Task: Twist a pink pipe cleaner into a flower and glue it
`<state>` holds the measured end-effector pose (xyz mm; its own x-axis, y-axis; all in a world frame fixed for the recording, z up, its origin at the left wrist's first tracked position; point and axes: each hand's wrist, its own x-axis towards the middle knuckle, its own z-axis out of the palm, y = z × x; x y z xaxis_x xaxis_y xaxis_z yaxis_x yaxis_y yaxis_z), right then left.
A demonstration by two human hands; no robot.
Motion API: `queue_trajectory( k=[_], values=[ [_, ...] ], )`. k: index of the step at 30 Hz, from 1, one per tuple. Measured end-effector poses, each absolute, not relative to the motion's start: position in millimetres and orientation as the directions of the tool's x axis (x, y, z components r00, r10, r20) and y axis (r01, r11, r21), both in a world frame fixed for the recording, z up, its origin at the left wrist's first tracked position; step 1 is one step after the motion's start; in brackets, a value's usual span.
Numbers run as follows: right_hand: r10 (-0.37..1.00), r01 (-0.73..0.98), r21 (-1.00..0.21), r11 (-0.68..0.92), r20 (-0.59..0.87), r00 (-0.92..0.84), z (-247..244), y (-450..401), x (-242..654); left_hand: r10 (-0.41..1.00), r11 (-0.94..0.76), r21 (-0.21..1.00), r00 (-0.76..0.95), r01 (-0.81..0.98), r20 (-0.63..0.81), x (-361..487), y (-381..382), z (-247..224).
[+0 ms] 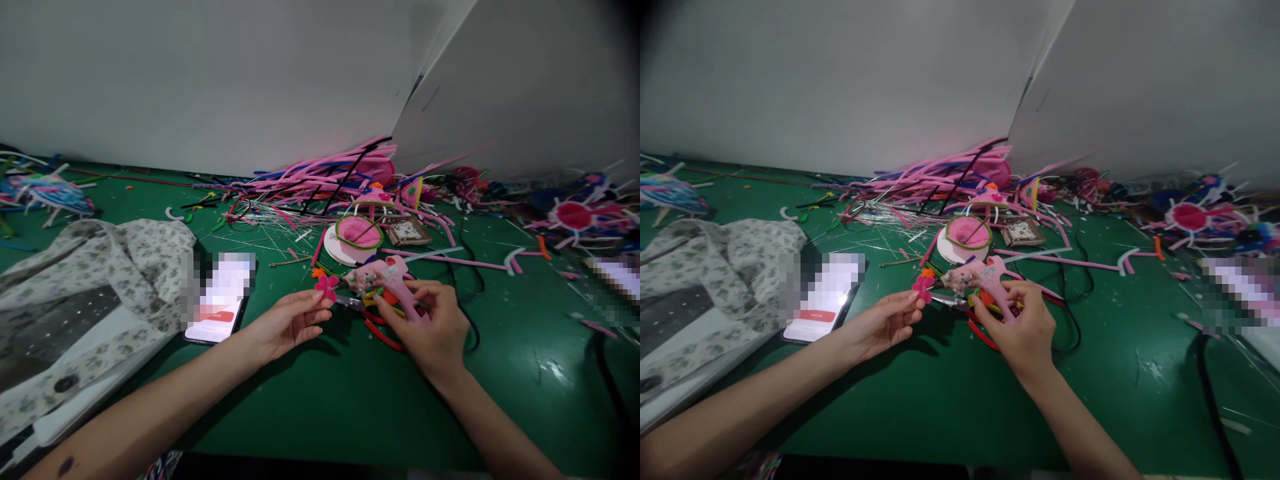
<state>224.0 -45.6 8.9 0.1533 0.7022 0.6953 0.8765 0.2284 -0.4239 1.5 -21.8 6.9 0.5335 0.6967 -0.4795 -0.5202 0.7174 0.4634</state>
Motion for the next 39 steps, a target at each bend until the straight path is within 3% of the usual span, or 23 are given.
queue_trajectory(
  k=[11,17,28,39],
  values=[
    [0.666,0.861,-0.405,0.307,0.738,0.110,7.3,-46.5,225.8,0.694,0.719,0.488,0.525,-0.494,-0.492,0.6,-22.9,10.6],
    [0.678,0.828,-0.460,0.321,0.722,0.138,5.7,-49.0,225.0,0.707,0.707,0.502,0.523,-0.498,-0.476,1.0,-23.5,11.4],
    [0.629,0.861,-0.372,0.346,0.773,0.081,9.3,-49.1,224.6,0.757,0.633,0.607,0.547,-0.480,-0.357,1.5,-25.8,9.0],
    [0.604,0.890,-0.320,0.324,0.794,0.066,12.3,-49.8,227.0,0.754,0.639,0.582,0.560,-0.503,-0.344,0.0,-24.5,9.2]
  ],
)
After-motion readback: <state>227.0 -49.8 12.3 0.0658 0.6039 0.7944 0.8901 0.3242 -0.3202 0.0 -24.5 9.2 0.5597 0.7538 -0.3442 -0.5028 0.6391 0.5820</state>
